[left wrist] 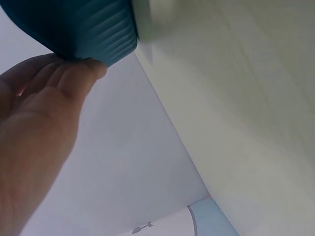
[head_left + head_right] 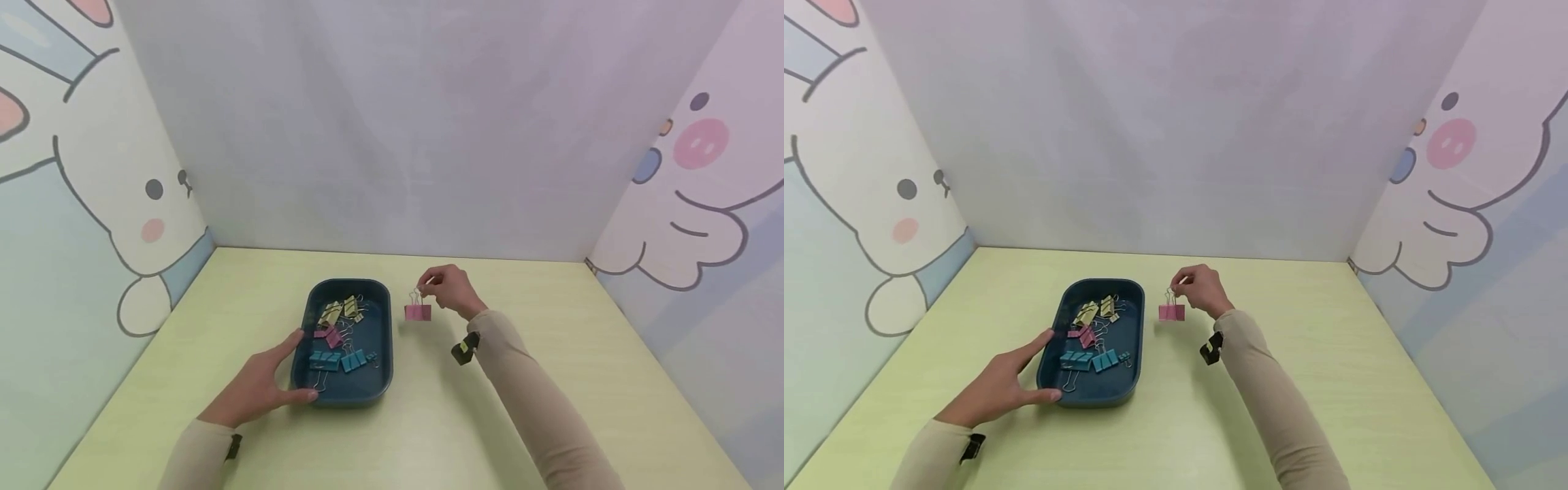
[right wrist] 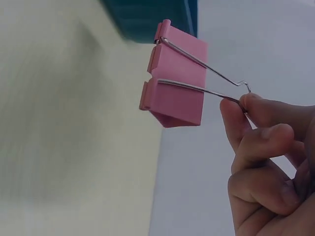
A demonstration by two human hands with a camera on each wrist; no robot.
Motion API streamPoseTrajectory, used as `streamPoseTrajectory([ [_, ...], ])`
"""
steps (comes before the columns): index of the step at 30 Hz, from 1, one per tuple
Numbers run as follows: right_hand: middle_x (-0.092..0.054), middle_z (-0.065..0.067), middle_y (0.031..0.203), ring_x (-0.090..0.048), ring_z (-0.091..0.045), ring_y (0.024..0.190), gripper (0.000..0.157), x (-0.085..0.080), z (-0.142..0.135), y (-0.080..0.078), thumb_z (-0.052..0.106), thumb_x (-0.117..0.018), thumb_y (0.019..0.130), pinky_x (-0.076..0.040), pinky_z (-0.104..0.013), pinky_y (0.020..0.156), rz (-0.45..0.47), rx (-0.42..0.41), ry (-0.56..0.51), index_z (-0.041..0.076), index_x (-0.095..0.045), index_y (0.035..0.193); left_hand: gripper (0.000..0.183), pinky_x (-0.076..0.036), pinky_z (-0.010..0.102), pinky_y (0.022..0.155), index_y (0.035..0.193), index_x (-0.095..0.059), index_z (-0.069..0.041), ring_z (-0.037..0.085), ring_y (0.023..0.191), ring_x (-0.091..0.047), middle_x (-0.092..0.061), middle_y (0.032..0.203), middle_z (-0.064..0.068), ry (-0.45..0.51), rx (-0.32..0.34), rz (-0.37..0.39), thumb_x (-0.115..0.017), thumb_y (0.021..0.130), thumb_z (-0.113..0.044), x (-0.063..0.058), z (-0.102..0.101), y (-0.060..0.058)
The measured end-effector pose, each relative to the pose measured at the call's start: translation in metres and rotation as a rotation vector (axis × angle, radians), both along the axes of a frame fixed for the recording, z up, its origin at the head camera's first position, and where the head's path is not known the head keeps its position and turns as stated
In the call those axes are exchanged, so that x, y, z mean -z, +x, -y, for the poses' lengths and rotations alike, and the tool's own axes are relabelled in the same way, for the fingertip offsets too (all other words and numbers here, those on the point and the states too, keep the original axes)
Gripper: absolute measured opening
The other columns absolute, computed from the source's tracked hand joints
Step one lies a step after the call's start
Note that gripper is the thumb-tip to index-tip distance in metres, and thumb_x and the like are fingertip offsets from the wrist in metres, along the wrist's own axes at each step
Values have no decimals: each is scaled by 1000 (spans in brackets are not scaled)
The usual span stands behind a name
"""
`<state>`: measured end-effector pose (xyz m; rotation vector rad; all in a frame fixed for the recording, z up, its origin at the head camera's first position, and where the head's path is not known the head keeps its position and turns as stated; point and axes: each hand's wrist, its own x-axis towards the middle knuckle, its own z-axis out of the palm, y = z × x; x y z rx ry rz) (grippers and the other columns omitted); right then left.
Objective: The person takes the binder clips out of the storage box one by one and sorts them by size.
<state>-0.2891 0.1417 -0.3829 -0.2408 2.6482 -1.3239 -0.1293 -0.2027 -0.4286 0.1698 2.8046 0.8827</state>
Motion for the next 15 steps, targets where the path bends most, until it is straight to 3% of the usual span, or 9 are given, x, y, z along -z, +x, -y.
streamPoseTrajectory([
  [7,-74,-15,86,-45,-9,52,9,30,-8,-6,2,-66,91,-39,-20,47,27,22,-2,2,-74,95,119,-41,66,112,162,-22,-17,48,148,-33,-32,164,18,-1,-14,36,-81,71,-65,2,0,0],
  [15,-75,-10,87,-50,-10,60,9,41,-11,-12,3,-68,90,-43,-19,51,8,48,32,3,-75,97,119,-41,66,112,161,-23,-17,48,148,-33,-32,164,18,4,-20,32,-82,70,-64,0,-1,0],
])
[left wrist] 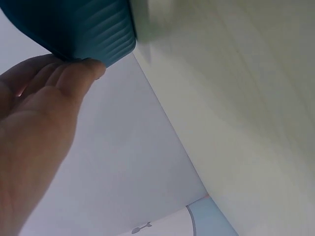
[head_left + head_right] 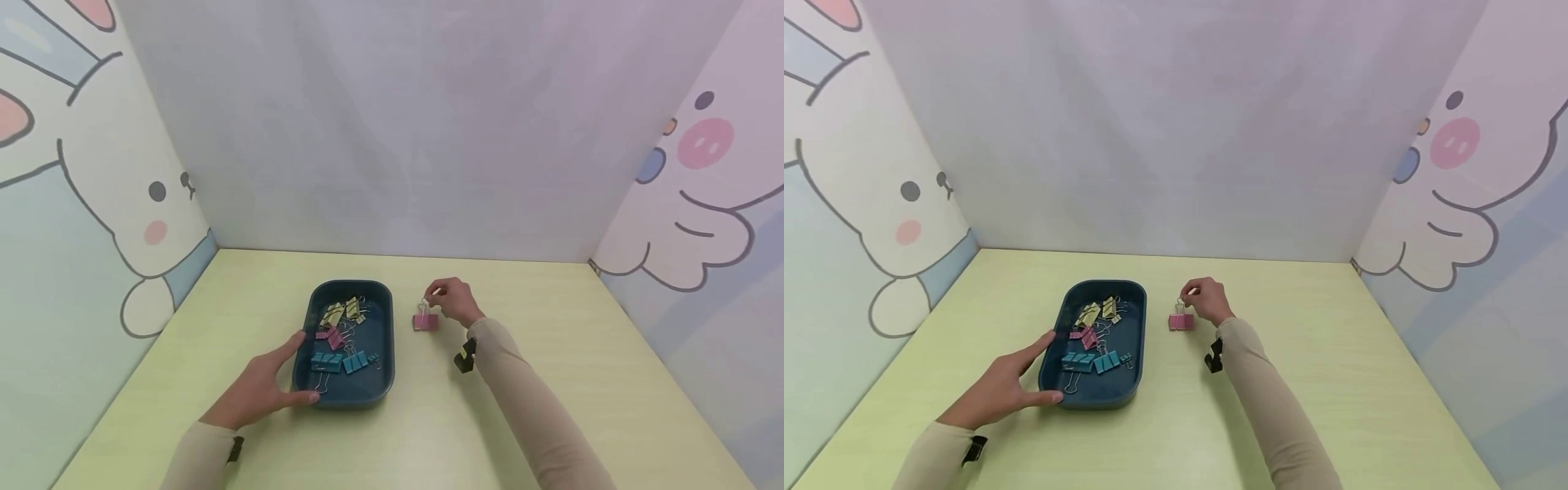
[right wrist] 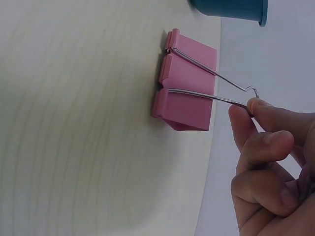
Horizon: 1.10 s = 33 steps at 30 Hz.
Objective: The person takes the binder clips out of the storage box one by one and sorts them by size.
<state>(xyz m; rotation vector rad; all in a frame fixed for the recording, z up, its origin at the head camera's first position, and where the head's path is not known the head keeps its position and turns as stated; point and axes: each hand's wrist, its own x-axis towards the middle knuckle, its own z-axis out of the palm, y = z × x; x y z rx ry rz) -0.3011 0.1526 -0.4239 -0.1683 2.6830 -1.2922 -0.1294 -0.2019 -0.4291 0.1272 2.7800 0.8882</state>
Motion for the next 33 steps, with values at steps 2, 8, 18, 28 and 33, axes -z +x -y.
streamPoseTrajectory([
  [2,-75,-11,88,-51,-10,60,10,0,-1,0,4,-68,90,-43,-20,51,-2,7,2,4,-75,98,119,-41,66,112,161,-22,-17,48,148,-33,-31,164,18,-1,4,0,-82,70,-64,-1,0,-1],
  [8,-77,-19,95,-57,-12,62,21,-1,-2,1,14,-66,95,-47,-21,53,-45,21,67,4,-73,113,118,-41,65,112,161,-22,-17,48,148,-34,-31,164,18,-2,10,-3,-81,71,-64,-1,0,-1],
  [18,-77,-17,98,-69,-21,76,27,-4,-4,-1,24,-66,96,-50,-24,60,-110,41,146,9,-73,117,118,-41,65,112,161,-22,-16,48,148,-33,-31,165,17,4,20,-20,-81,72,-64,-1,1,-1],
  [28,-77,-18,97,-58,-12,61,23,-15,4,1,21,-63,95,-46,-21,51,-133,82,64,11,-75,112,117,-41,65,113,161,-23,-16,48,148,-33,-31,165,17,6,21,-25,-81,72,-63,0,1,-2],
  [33,-78,-17,92,-63,-17,67,21,-20,17,6,20,-63,95,-44,-21,54,-167,76,38,12,-76,109,117,-39,65,114,161,-22,-16,47,149,-32,-29,165,17,15,14,-16,-81,72,-63,-1,1,-2],
])
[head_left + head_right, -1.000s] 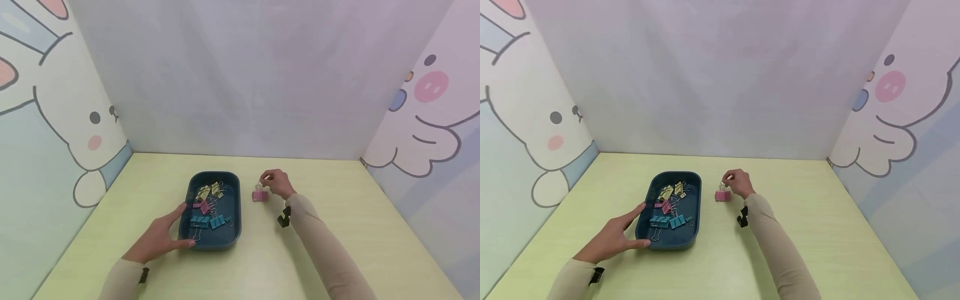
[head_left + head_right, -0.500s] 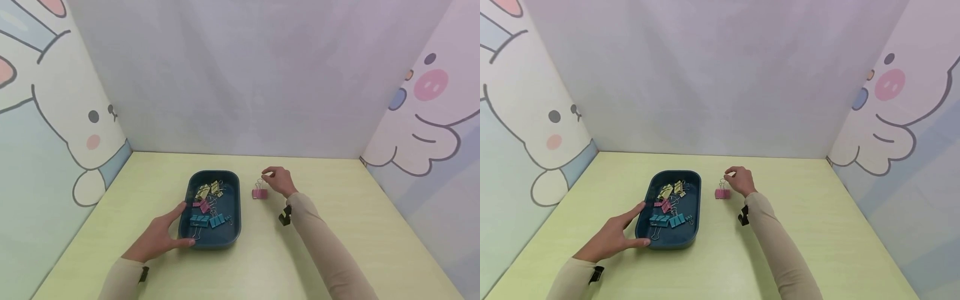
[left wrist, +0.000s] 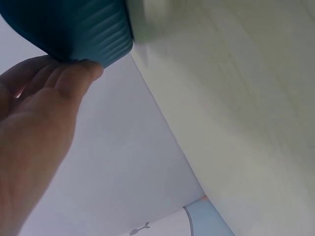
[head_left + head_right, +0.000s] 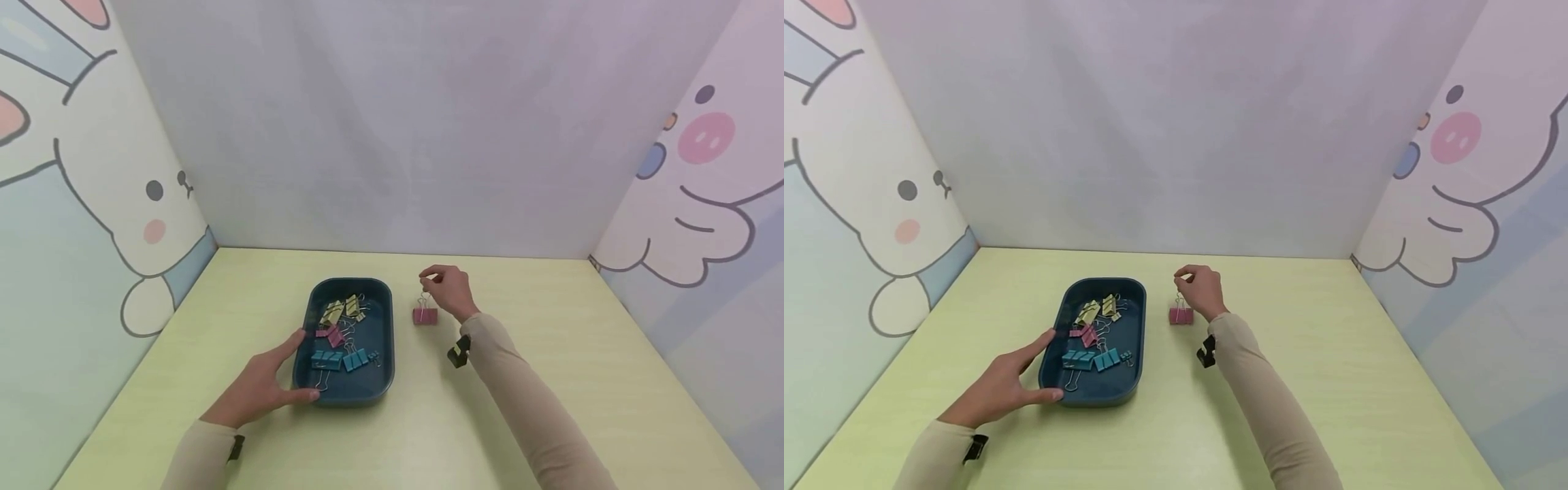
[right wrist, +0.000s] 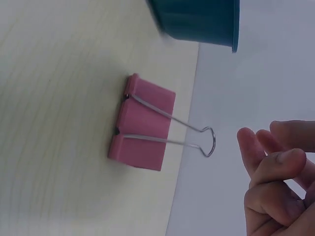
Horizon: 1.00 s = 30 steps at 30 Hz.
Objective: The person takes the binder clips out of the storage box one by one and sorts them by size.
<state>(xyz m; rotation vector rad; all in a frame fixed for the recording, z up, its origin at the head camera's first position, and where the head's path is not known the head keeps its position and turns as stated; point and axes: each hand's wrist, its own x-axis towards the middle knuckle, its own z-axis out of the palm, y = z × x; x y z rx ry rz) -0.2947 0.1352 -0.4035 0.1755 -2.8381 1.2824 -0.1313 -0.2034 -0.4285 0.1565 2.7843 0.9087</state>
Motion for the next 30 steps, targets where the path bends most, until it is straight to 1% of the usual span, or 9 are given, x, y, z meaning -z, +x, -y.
streamPoseTrajectory([
  [3,-78,-16,92,-69,-25,75,19,-3,10,6,20,-64,96,-44,-21,57,15,-22,-13,12,-76,109,117,-39,65,114,162,-22,-17,47,149,-31,-28,166,16,3,0,0,-81,72,-64,0,0,0],
  [7,-79,-14,93,-72,-29,88,19,-10,27,17,20,-65,97,-45,-21,65,67,-107,-47,12,-76,110,117,-40,64,114,161,-22,-17,47,149,-32,-29,166,16,3,5,-6,-81,72,-63,1,1,-1],
  [10,-79,-10,91,-70,-26,88,17,-15,41,26,22,-67,97,-46,-23,62,115,-198,-69,14,-77,108,117,-40,64,113,161,-22,-17,46,149,-33,-29,165,16,1,6,-4,-81,72,-63,1,1,-1],
  [14,-79,-6,91,-67,-28,80,15,-22,58,36,22,-67,97,-42,-25,48,165,-332,-55,17,-78,107,116,-41,64,113,161,-22,-18,46,149,-33,-30,165,16,6,2,6,-81,72,-64,1,1,-1],
  [18,-79,-4,96,-72,-26,85,17,-22,71,41,20,-68,96,-49,-24,55,169,-445,29,14,-77,110,116,-40,64,113,162,-21,-19,46,149,-33,-29,165,16,9,0,19,-80,72,-64,1,1,0],
  [21,-79,-3,100,-74,-20,88,19,-20,80,44,19,-70,95,-57,-26,70,157,-494,112,13,-78,110,116,-40,65,113,162,-21,-19,46,149,-32,-29,165,16,8,3,21,-80,73,-65,1,1,0],
  [24,-78,-4,102,-73,-13,85,17,-18,88,47,18,-72,93,-61,-28,77,143,-525,183,13,-79,108,116,-41,64,113,162,-22,-18,46,149,-33,-30,165,16,9,7,14,-80,73,-64,0,1,-1],
  [27,-78,-4,105,-75,-12,87,16,-17,96,51,17,-73,93,-63,-27,78,128,-549,249,13,-80,107,115,-41,64,113,162,-22,-18,46,149,-33,-30,165,16,10,6,10,-79,74,-64,0,2,0],
  [30,-79,-5,105,-75,-12,87,17,-15,102,54,15,-73,92,-62,-23,74,114,-570,292,12,-79,107,114,-41,64,113,162,-22,-19,46,149,-33,-30,165,15,14,2,10,-79,74,-64,1,2,0],
])
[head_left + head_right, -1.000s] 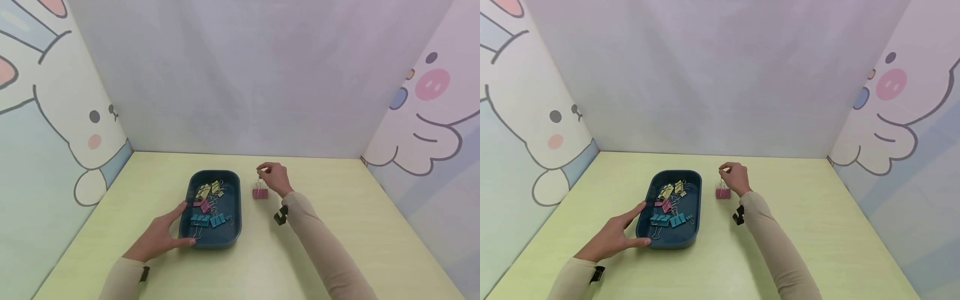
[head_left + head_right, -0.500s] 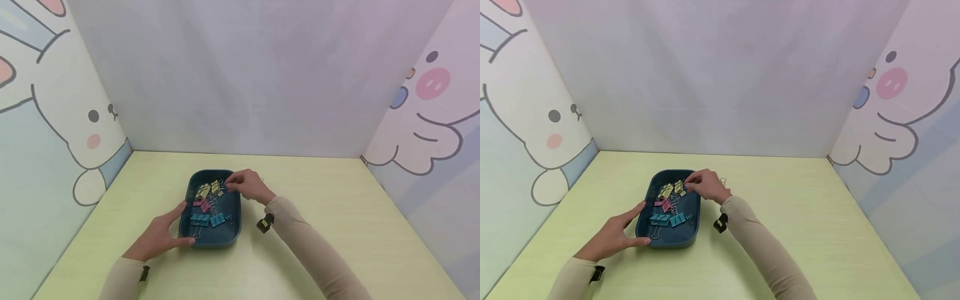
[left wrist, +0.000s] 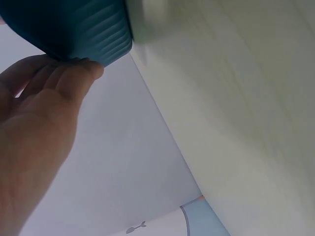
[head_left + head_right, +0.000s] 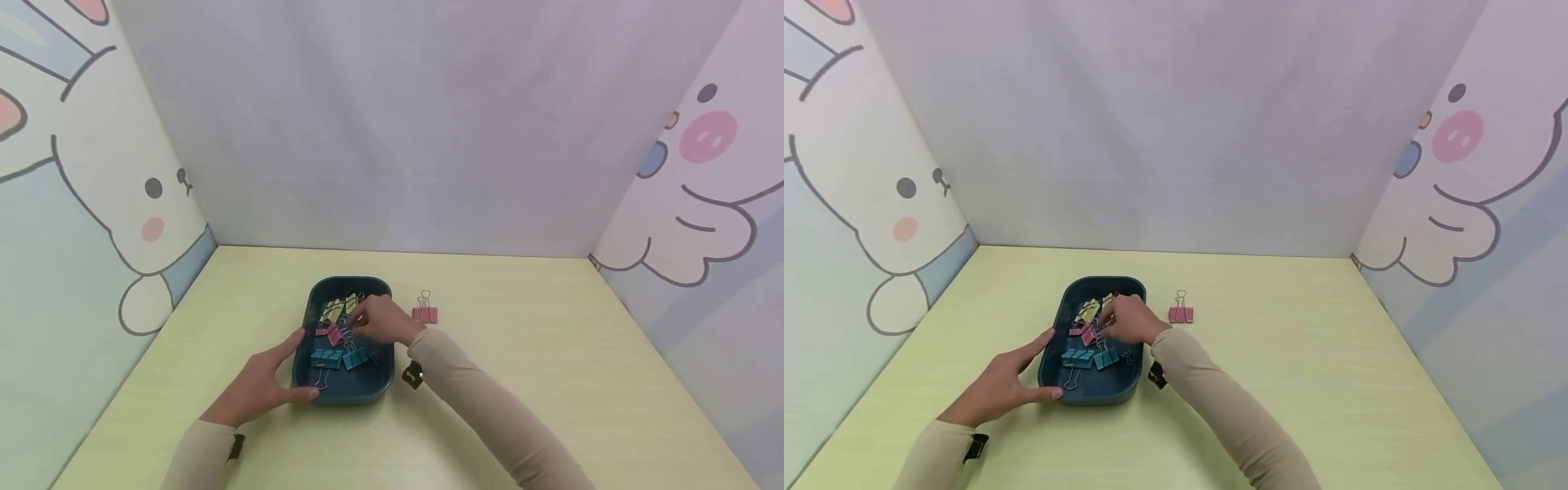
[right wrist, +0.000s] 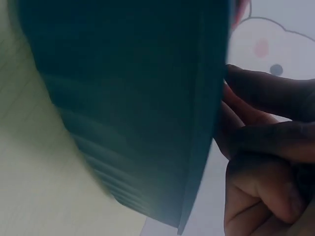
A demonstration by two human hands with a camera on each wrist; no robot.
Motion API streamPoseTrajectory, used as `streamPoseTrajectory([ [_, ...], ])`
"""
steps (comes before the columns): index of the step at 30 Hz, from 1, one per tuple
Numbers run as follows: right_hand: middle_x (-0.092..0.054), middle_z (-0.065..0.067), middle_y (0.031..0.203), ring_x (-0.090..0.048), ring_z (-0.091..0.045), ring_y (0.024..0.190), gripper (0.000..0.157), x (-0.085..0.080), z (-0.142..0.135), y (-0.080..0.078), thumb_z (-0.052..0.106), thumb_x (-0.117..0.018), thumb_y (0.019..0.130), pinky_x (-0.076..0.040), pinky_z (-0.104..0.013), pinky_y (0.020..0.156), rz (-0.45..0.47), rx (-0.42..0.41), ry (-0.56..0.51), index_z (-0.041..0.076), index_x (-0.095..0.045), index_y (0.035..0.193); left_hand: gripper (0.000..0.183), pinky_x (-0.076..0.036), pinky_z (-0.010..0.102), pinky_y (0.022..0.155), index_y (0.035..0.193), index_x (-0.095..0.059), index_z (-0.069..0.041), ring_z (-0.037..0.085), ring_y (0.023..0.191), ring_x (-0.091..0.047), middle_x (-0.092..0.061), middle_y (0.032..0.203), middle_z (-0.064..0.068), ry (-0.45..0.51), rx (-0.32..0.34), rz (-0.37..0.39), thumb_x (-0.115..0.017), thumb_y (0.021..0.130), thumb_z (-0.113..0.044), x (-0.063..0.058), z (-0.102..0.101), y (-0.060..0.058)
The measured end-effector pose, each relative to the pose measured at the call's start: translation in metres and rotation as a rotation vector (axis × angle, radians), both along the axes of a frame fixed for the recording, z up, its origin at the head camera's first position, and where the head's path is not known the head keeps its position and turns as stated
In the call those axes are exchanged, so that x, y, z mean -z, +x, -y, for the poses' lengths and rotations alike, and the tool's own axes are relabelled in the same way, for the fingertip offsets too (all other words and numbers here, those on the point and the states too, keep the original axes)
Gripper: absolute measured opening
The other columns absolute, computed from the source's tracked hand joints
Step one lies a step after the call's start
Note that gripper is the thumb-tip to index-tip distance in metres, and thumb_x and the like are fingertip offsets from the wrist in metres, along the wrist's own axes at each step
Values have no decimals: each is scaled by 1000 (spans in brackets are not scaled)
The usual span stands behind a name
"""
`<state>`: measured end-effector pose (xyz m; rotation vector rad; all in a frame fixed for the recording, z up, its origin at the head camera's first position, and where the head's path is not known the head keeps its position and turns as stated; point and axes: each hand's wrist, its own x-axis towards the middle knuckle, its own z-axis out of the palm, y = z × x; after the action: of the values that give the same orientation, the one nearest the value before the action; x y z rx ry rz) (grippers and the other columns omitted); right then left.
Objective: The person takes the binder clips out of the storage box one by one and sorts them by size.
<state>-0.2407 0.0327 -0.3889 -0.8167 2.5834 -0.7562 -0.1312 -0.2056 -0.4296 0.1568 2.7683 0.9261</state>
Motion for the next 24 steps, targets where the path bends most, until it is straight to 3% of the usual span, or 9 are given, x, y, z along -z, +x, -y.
streamPoseTrajectory([
  [4,-79,-7,99,-72,-10,78,17,5,6,1,12,-72,92,-60,-20,68,-19,-10,21,11,-79,108,113,-40,64,114,161,-23,-18,46,149,-32,-30,165,15,13,1,-4,-79,75,-63,1,0,0],
  [12,-79,0,97,-67,-5,78,13,15,13,0,14,-74,90,-59,-21,74,-61,-22,83,18,-81,102,113,-42,63,113,161,-25,-16,46,148,-36,-33,164,16,1,8,-38,-79,74,-64,2,3,1],
  [19,-78,1,90,-66,-7,73,12,16,16,-2,16,-73,91,-57,-21,68,-105,15,73,17,-81,100,111,-43,63,112,160,-26,-16,46,147,-37,-34,163,17,12,19,-59,-79,75,-63,2,3,2],
  [24,-77,-1,98,-64,-10,77,11,13,18,-5,17,-74,91,-59,-25,74,-97,64,51,15,-82,98,112,-43,63,112,160,-27,-16,46,146,-38,-35,163,17,6,13,-63,-79,74,-64,3,4,2],
])
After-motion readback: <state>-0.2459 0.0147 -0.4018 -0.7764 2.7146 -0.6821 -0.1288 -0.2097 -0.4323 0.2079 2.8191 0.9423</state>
